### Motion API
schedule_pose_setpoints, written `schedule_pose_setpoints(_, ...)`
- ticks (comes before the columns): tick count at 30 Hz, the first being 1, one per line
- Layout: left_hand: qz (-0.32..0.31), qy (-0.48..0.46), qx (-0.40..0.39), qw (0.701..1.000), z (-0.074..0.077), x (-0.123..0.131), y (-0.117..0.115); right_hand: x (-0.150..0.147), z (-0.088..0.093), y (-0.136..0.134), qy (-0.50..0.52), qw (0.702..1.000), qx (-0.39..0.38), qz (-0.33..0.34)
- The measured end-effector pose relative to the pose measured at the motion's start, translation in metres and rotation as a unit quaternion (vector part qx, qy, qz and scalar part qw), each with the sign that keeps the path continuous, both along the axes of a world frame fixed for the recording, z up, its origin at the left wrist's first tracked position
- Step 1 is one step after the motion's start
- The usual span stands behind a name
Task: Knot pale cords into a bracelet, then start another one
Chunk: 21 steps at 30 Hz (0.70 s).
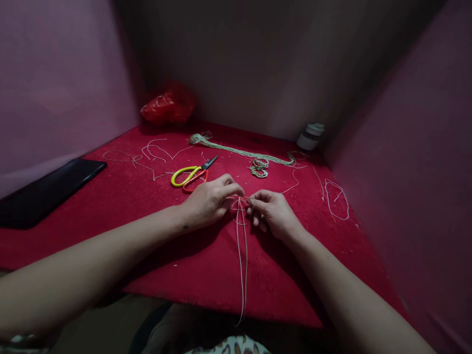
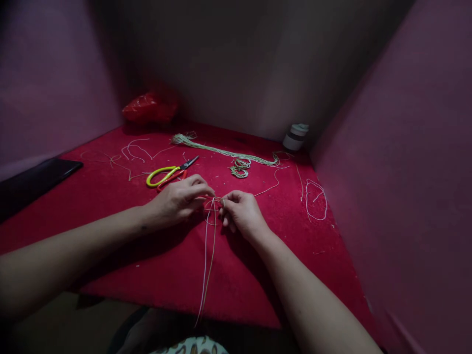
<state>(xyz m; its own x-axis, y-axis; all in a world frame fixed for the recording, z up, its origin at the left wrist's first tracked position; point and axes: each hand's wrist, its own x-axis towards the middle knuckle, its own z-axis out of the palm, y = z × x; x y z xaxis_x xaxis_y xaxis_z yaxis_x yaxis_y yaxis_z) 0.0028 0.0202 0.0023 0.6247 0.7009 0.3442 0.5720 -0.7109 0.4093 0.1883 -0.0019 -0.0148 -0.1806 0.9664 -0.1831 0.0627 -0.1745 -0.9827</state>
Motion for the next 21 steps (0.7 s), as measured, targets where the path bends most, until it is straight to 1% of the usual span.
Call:
schedule_pose_setpoints(3, -0.069, 0.065, -0.002, 0.995, 0.007, -0.008, -0.003, 0.005, 0.003, 0.001, 0.013, 1.000, -0.001, -0.016)
schedule_pose_setpoints(5, -0.106, 0.113, -0.004, 0.988, 0.008, -0.009, -0.007, 0.007, 0.005, 0.002, 0.013, 1.000, -0.002, -0.028)
schedule_pose_setpoints(7, -0.121, 0.158, 0.015, 0.980, 0.005, -0.006, -0.011, 0.008, 0.007, 0.001, 0.011, 0.999, -0.002, -0.036)
schedule_pose_setpoints(10, -0.136, 0.201, 0.039, 0.969, -0.004, 0.002, -0.016, 0.008, 0.008, 0.001, 0.015, 0.999, -0.002, -0.036)
schedule_pose_setpoints(13, -0.142, 0.205, 0.032, 0.968, -0.013, 0.008, -0.019, 0.008, 0.008, 0.001, 0.013, 1.000, 0.004, -0.021)
schedule_pose_setpoints(15, -0.143, 0.198, 0.036, 0.969, -0.016, 0.009, -0.020, 0.009, 0.008, 0.002, 0.010, 1.000, 0.008, -0.015)
schedule_pose_setpoints(19, -0.159, 0.185, 0.061, 0.968, -0.016, 0.008, -0.022, 0.013, 0.008, 0.003, 0.010, 0.999, 0.017, -0.027)
schedule_pose_setpoints(21, -0.166, 0.189, 0.078, 0.965, -0.016, 0.008, -0.022, 0.017, 0.008, 0.005, 0.027, 0.999, 0.015, -0.042)
